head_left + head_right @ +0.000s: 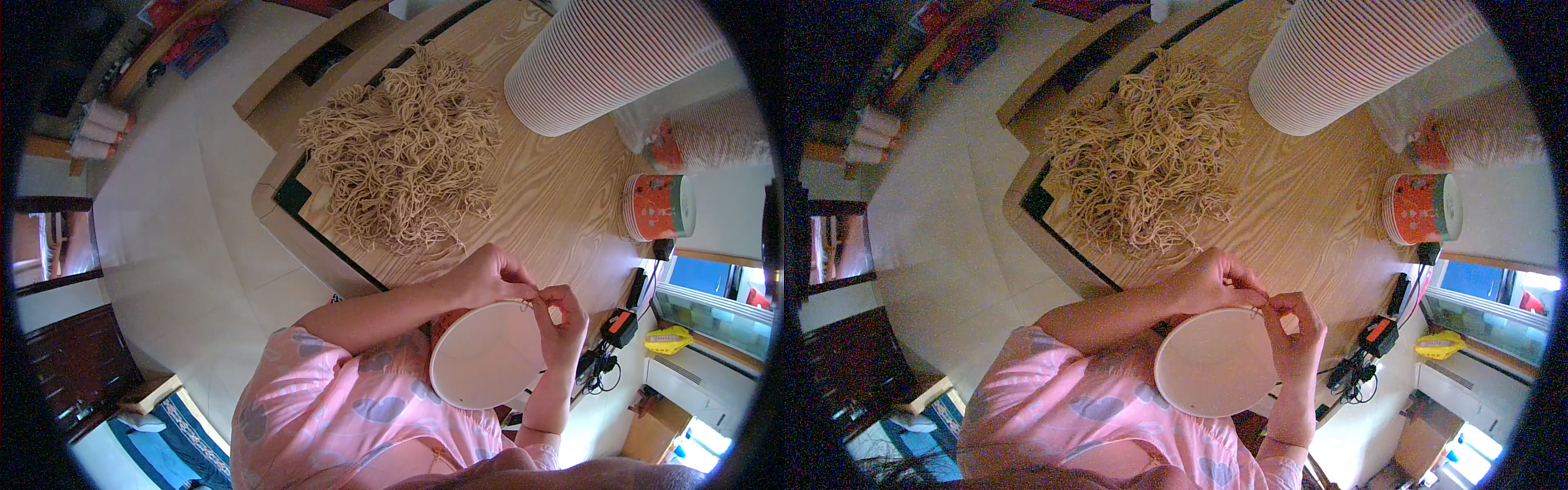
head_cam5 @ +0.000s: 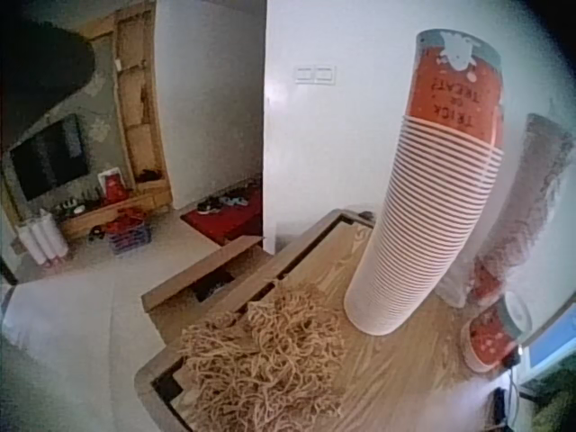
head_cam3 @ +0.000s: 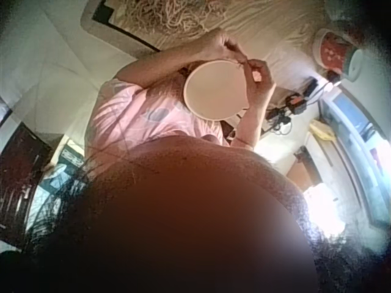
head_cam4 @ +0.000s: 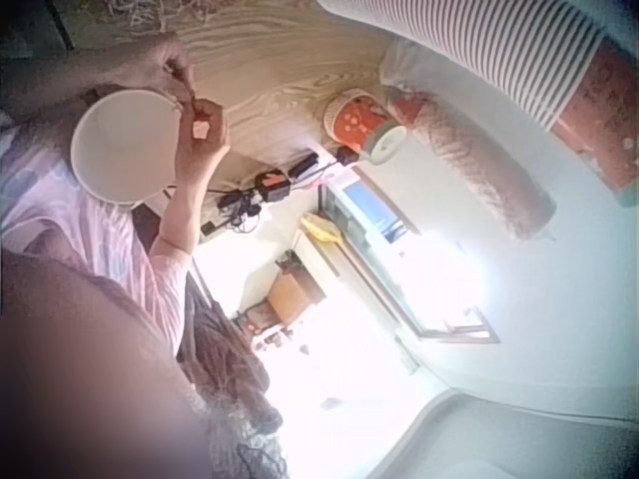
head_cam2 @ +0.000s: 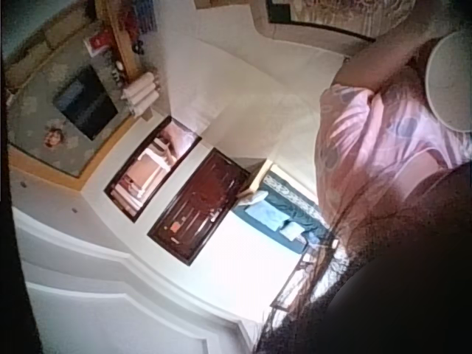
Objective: Thread a thin elastic band through a hole in a paper bowl and tie it securely.
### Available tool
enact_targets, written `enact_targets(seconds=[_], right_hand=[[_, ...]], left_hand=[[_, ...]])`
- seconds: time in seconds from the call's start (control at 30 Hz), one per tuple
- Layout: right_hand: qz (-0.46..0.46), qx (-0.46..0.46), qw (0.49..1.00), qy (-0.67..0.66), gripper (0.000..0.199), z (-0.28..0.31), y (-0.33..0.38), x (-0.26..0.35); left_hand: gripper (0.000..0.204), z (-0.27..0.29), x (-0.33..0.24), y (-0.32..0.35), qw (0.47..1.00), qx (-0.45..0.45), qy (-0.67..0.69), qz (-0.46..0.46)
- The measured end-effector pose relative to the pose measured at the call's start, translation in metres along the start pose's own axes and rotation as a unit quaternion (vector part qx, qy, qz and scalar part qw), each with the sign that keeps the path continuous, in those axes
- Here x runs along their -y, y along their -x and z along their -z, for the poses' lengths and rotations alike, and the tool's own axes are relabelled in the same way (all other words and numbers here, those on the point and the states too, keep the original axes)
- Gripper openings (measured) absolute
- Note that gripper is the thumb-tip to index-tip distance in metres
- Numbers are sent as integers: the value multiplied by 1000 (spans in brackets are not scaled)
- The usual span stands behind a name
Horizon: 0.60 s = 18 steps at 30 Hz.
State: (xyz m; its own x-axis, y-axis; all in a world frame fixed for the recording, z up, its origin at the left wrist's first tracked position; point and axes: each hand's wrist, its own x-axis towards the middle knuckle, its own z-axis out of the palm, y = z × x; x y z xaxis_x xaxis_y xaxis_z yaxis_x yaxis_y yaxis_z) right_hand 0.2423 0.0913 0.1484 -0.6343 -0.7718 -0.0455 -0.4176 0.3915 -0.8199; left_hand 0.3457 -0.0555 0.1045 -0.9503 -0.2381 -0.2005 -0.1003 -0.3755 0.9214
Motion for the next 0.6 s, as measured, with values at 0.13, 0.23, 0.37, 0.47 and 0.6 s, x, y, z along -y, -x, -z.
enact_targets(seconds=[0.13, 0.23, 0.37, 0.47, 0.6], right_hand=[[1, 0, 1000, -7, 9, -1, 0, -1], [7, -8, 1000, -2, 9, 0, 0, -3], [9, -7, 1000, 6, 9, 1, 0, -2], [6, -1, 1000, 20, 9, 1, 0, 2], [-2, -11, 1000, 10, 8, 0, 1, 1]], left_hand=[[15, 0, -1, 0, 1000, 0, -10, 3], [15, 0, -5, 1, 999, 1, -33, -7], [14, -2, -4, 1, 999, -3, -41, -7], [13, -1, 0, 0, 999, -8, -36, 0], [13, -1, 0, 0, 1000, -13, -6, 10]])
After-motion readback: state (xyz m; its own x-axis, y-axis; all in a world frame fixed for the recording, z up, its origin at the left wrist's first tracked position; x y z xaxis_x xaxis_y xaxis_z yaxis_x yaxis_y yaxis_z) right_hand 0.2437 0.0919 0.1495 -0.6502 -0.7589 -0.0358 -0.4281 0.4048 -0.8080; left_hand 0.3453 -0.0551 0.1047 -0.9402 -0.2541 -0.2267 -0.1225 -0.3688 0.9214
